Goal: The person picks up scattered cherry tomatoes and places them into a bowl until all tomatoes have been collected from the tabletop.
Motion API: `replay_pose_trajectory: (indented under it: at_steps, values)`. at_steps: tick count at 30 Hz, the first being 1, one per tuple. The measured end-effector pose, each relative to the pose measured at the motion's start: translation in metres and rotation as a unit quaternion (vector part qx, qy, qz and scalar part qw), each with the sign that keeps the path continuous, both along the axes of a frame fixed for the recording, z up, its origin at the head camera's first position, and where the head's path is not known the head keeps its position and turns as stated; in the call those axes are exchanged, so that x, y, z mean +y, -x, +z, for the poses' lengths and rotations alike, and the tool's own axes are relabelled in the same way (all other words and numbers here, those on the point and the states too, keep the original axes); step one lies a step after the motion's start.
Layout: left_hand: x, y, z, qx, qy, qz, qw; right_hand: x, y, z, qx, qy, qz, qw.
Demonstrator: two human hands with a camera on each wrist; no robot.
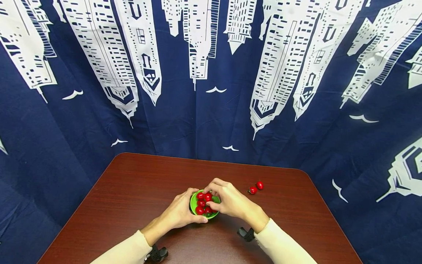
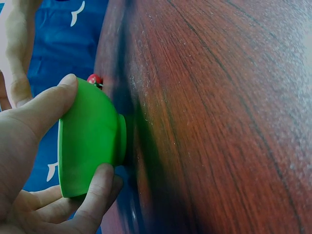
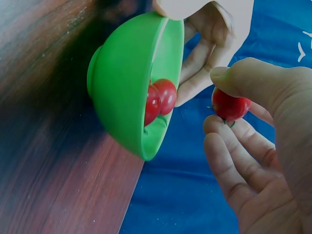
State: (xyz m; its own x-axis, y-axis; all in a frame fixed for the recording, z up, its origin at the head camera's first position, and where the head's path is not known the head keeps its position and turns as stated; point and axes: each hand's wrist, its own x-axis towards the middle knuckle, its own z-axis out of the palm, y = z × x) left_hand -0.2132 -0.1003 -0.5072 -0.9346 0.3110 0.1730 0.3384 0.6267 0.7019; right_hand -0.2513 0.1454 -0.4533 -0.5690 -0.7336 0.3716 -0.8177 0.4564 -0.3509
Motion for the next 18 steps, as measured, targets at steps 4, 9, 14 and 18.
replay_pose_trajectory:
  at_steps: [4, 9, 14, 18]
  values:
    - [0.000, 0.001, -0.001, -0.008, -0.001, 0.002, 1.0000, -0.006, 0.000, 0.000, -0.005, 0.002, 0.004, 1.000]
    - [-0.001, 0.002, -0.002, -0.011, 0.000, 0.002, 0.9999, -0.013, 0.002, -0.002, -0.003, 0.007, 0.018, 1.000]
    - [-0.002, 0.001, -0.001, -0.015, -0.005, -0.003, 0.9999, -0.019, 0.004, -0.006, 0.007, 0.010, 0.028, 1.000]
    - [-0.002, 0.002, -0.002, -0.023, -0.010, -0.003, 0.9997, -0.022, 0.005, -0.008, 0.010, 0.006, 0.028, 1.000]
